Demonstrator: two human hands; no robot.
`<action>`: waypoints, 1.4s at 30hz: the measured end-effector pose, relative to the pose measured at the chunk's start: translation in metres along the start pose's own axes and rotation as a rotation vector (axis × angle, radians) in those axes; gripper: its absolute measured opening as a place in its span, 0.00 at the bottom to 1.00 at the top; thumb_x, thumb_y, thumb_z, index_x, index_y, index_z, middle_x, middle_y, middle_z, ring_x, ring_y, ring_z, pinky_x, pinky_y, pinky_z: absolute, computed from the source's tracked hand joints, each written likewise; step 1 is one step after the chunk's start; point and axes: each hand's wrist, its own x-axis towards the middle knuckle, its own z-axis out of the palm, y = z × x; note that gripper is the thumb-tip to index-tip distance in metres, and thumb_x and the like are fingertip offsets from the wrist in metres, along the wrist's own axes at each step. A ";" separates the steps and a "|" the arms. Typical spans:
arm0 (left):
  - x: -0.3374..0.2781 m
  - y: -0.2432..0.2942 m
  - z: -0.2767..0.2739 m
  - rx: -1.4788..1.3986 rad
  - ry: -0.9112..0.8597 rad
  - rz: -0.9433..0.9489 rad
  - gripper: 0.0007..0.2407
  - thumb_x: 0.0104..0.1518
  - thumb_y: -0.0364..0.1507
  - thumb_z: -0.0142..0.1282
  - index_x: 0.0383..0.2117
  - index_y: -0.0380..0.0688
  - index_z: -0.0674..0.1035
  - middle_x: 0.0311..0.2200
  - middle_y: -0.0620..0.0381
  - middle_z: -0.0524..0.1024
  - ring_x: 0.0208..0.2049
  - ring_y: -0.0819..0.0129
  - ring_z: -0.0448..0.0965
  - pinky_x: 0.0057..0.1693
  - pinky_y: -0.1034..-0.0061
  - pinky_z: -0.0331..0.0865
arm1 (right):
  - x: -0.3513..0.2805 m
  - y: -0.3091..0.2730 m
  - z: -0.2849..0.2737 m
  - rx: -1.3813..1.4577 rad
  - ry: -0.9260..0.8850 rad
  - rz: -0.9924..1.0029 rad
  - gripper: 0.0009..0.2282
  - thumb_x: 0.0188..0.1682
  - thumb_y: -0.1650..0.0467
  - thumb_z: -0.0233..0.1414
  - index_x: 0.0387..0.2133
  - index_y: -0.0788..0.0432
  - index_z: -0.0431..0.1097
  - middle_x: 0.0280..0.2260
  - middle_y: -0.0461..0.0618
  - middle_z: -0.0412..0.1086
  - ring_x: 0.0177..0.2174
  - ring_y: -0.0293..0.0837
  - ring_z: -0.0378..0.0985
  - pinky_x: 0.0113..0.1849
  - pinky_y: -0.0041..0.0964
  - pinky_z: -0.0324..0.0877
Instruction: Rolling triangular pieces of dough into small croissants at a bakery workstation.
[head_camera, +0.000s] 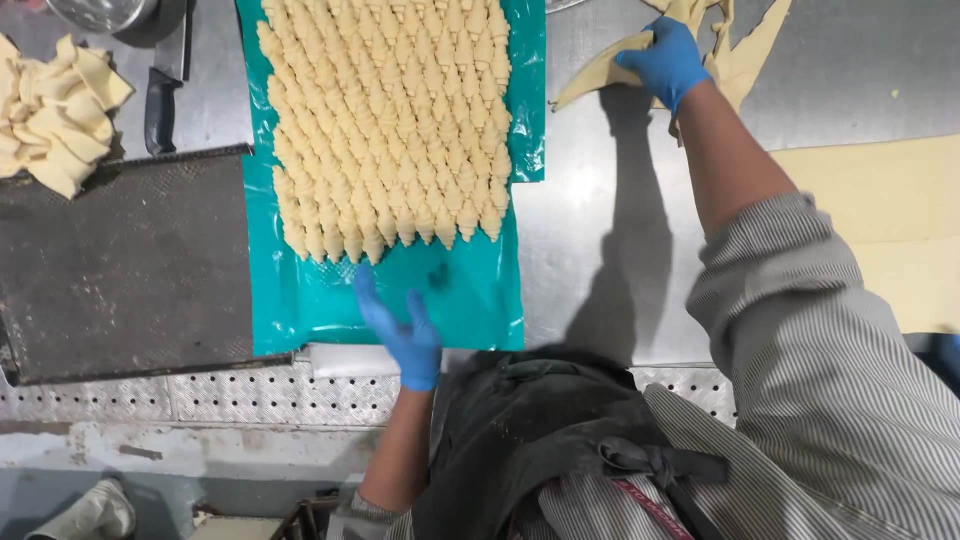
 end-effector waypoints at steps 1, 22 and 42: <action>0.001 0.014 0.010 0.002 0.005 -0.006 0.27 0.67 0.27 0.53 0.70 0.34 0.57 0.71 0.40 0.55 0.74 0.45 0.53 0.76 0.55 0.47 | -0.027 -0.018 -0.001 -0.002 -0.007 -0.003 0.23 0.47 0.66 0.68 0.47 0.71 0.70 0.41 0.59 0.76 0.40 0.49 0.82 0.39 0.37 0.78; -0.044 0.183 0.077 -0.497 -0.486 -0.016 0.24 0.68 0.34 0.52 0.68 0.39 0.66 0.46 0.50 0.81 0.34 0.78 0.76 0.41 0.79 0.74 | -0.354 -0.188 -0.033 0.843 -0.213 0.180 0.08 0.50 0.75 0.57 0.42 0.64 0.74 0.37 0.48 0.77 0.38 0.37 0.78 0.45 0.32 0.75; -0.052 0.154 0.111 -0.652 -0.684 -0.336 0.18 0.68 0.33 0.52 0.60 0.37 0.76 0.33 0.60 0.81 0.34 0.83 0.75 0.41 0.85 0.72 | -0.376 -0.123 -0.032 0.948 -0.084 0.280 0.06 0.57 0.74 0.52 0.42 0.67 0.74 0.36 0.50 0.74 0.37 0.39 0.73 0.43 0.33 0.71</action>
